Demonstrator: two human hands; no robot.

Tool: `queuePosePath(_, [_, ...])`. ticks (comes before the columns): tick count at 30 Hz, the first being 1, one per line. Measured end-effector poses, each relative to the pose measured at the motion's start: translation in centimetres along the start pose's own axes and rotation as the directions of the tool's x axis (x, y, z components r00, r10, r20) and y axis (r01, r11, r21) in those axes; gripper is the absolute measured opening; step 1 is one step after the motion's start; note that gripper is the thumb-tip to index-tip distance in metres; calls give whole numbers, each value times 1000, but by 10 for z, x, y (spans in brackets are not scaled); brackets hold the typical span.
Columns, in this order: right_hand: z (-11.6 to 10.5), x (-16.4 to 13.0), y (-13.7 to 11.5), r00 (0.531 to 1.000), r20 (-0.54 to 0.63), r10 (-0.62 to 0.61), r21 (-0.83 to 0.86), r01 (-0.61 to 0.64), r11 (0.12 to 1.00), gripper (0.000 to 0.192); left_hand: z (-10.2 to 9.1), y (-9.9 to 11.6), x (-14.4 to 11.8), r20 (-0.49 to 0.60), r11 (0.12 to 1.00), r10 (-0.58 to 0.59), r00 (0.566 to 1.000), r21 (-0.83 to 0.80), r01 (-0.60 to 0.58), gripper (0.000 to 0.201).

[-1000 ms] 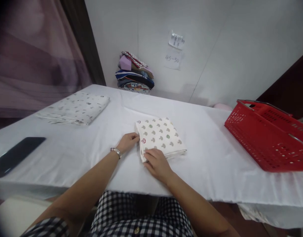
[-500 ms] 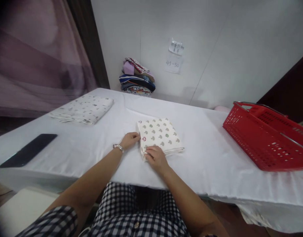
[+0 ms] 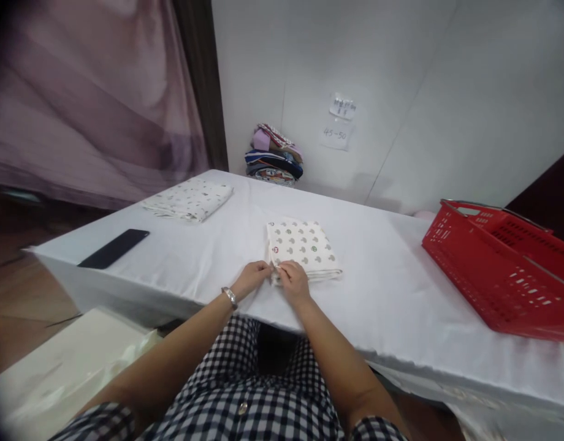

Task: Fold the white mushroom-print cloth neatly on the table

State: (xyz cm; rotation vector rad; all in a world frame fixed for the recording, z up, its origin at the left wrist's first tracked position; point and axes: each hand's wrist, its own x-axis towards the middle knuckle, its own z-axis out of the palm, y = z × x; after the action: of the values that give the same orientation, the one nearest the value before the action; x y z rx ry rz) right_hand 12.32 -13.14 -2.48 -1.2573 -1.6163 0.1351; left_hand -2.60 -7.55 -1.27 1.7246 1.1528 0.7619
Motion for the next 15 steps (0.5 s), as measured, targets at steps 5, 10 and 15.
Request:
queuePosePath(5, [0, 2, -2, 998, 1, -67, -35, 67, 997, 21, 9, 11, -11, -134, 987, -131, 982, 75, 142, 18])
queuePosePath(10, [-1, 3, -1, 991, 17, -134, -76, 135, 988, 24, 12, 19, -13, -147, 966, -180, 972, 158, 203, 17])
queuePosePath(15, [-1, 3, 0, 979, 21, -202, -88, 203, 975, 25, 15, 20, -15, -191, 973, -153, 970, 141, 181, 16])
